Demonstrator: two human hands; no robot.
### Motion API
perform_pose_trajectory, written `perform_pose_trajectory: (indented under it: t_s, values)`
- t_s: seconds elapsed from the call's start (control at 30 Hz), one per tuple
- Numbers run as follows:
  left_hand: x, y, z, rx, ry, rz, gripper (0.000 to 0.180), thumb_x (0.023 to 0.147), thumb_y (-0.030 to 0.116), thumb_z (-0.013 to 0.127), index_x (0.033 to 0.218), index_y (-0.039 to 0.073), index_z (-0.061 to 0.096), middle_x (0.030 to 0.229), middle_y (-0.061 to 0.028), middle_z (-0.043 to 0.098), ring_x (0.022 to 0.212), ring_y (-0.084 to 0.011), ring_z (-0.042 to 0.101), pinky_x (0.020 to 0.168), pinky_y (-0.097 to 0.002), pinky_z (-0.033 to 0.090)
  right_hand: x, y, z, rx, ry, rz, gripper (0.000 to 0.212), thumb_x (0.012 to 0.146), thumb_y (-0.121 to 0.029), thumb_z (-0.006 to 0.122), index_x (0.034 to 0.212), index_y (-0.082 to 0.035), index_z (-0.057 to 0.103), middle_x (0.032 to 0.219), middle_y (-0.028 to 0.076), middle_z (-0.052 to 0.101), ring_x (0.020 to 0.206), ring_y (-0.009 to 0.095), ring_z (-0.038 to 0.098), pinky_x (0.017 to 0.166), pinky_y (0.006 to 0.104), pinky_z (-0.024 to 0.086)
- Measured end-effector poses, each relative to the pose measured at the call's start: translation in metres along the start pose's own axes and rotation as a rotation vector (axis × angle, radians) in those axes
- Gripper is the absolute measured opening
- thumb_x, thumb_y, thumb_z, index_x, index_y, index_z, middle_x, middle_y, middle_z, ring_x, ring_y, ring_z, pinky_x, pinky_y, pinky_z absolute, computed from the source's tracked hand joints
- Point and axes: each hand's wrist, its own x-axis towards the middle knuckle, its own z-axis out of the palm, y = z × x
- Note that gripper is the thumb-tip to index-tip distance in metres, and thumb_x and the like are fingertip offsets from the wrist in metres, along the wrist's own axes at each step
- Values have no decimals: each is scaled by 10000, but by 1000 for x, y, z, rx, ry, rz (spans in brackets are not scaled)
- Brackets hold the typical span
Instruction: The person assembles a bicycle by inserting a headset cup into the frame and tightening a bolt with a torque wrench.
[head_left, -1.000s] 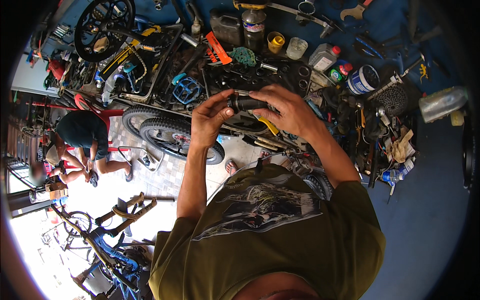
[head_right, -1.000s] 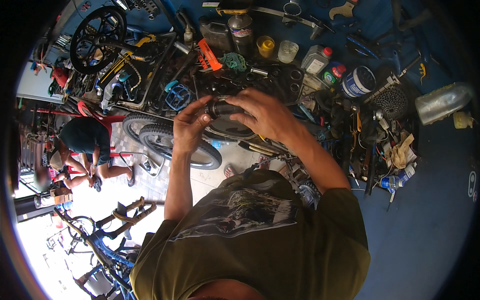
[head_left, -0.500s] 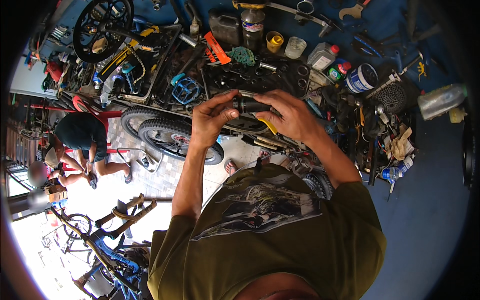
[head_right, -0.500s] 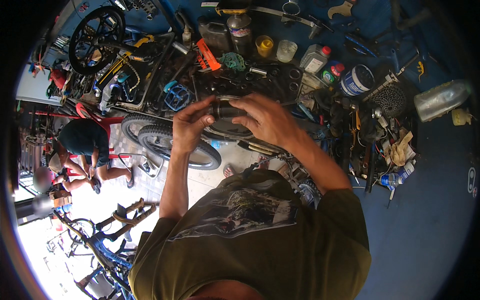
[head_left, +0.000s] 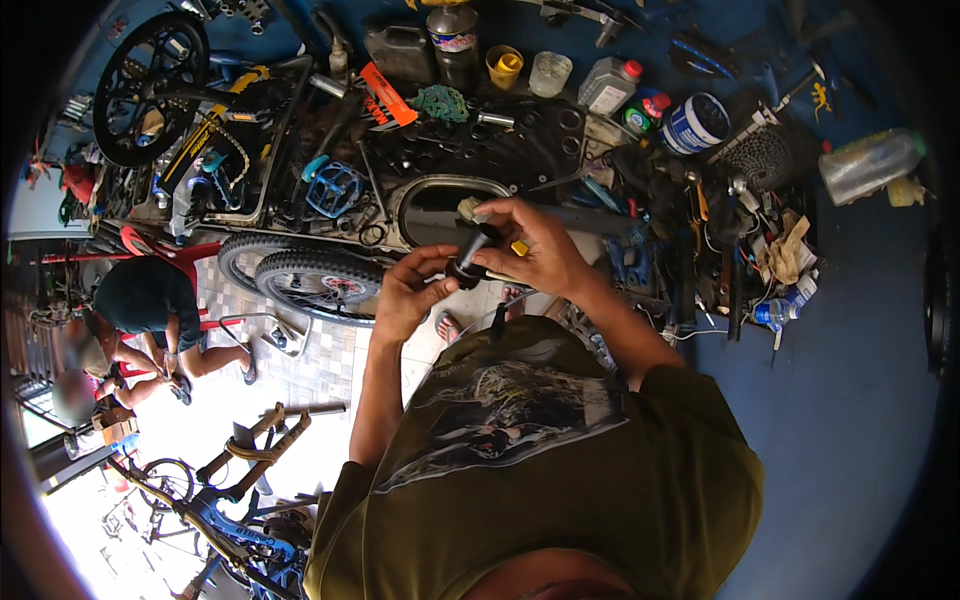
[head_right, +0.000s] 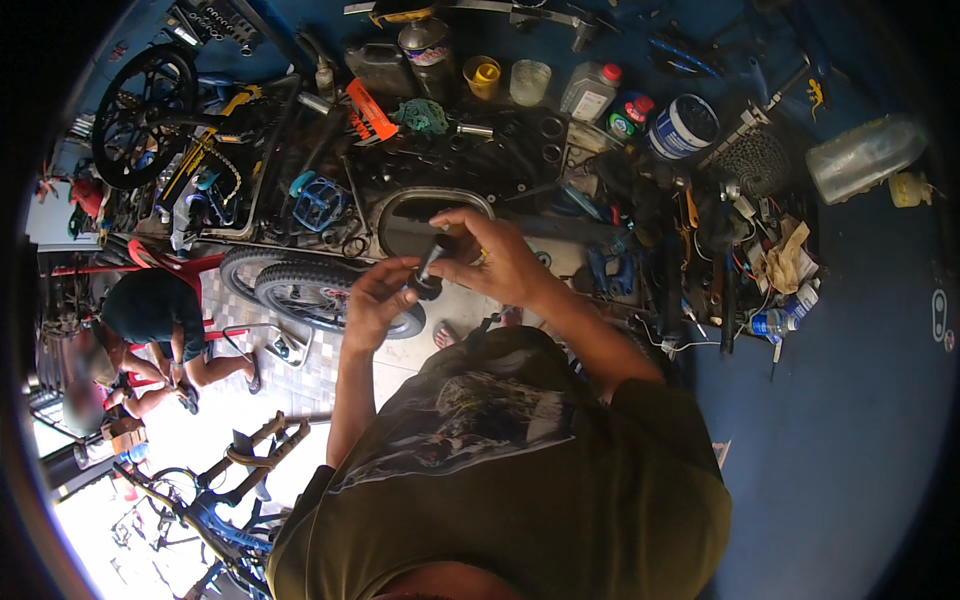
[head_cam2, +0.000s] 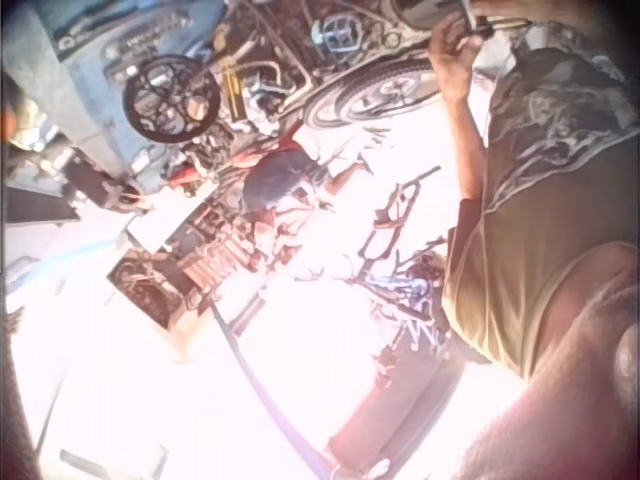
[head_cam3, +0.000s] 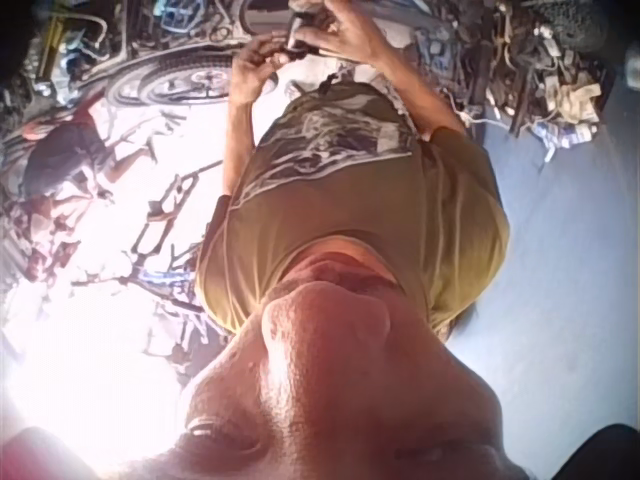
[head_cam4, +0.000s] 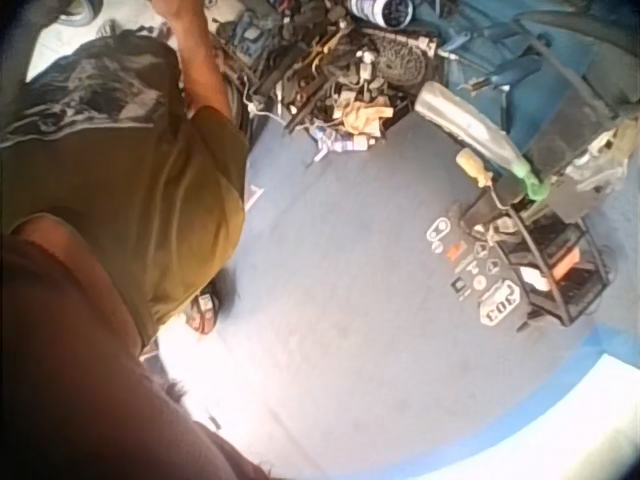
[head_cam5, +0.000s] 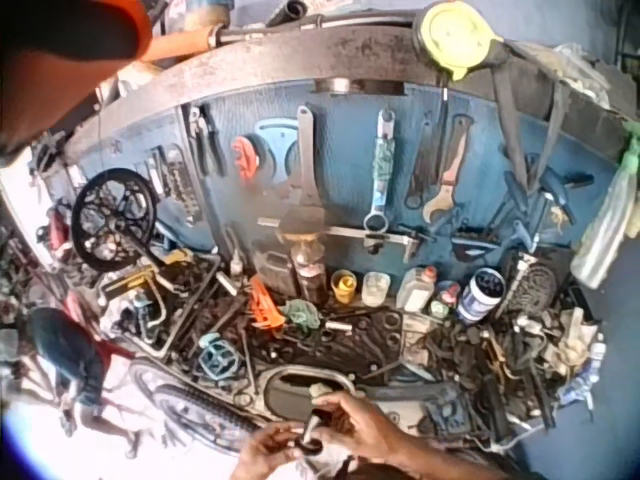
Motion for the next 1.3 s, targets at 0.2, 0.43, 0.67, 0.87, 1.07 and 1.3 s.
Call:
perform_pose_trajectory:
  t_s: [0.2, 0.43, 0.67, 0.87, 1.07, 1.3]
  values:
    - [-14, -27, 19, -221, -40, -146, 613, 850, 50, 802, 1382, -25, 507, 1217, -129, 674, 1120, -193, 643, 943, -323, 540, -14, 15, 31, 102, 67, 137, 481, 885, -182, 806, 1271, -51, 550, 998, 75, 705, 889, 151, 690, 764, 292, 534]
    - [-14, -44, 8, -333, -62, -148, 560, 887, 110, 782, 1371, -30, 537, 1267, -126, 646, 1095, -198, 653, 928, -355, 579, -21, 29, 42, -83, 99, 10, 451, 922, -288, 755, 1276, -50, 607, 1154, 125, 649, 1090, 253, 653, 881, 364, 520]
    - [-6, -46, 4, -325, 36, -80, 518, 928, 246, 736, 1313, -49, 553, 1181, -143, 659, 1026, -224, 654, 907, -389, 525, -20, 24, 31, -248, -41, -64, 555, 882, -393, 773, 1311, -71, 629, 1161, 131, 652, 1104, 302, 637, 921, 392, 503]
    - [-7, -55, 6, -330, 113, -92, 443, 941, 247, 725, 1247, -41, 585, 1142, -153, 675, 966, -217, 664, 874, -377, 537, -11, 38, 14, -337, -170, -105, 563, 840, -431, 807, 1287, -117, 670, 1205, 118, 648, 1097, 301, 637, 933, 412, 515]
    - [-9, -59, -3, -297, 140, -71, 479, 929, 261, 739, 1268, -38, 581, 1194, -176, 676, 954, -245, 688, 810, -405, 588, 62, 94, -66, -479, 74, 114, 297, 915, -265, 744, 1184, -144, 712, 981, 97, 694, 968, 273, 682, 829, 391, 549]
    - [-11, -50, -3, -282, 159, -31, 502, 912, 267, 759, 1261, -46, 581, 1184, -180, 670, 939, -249, 682, 796, -406, 572, 99, 172, -96, -1007, 2, 190, 303, 915, -206, 712, 1218, -196, 700, 1115, 144, 642, 1073, 331, 657, 894, 447, 550]
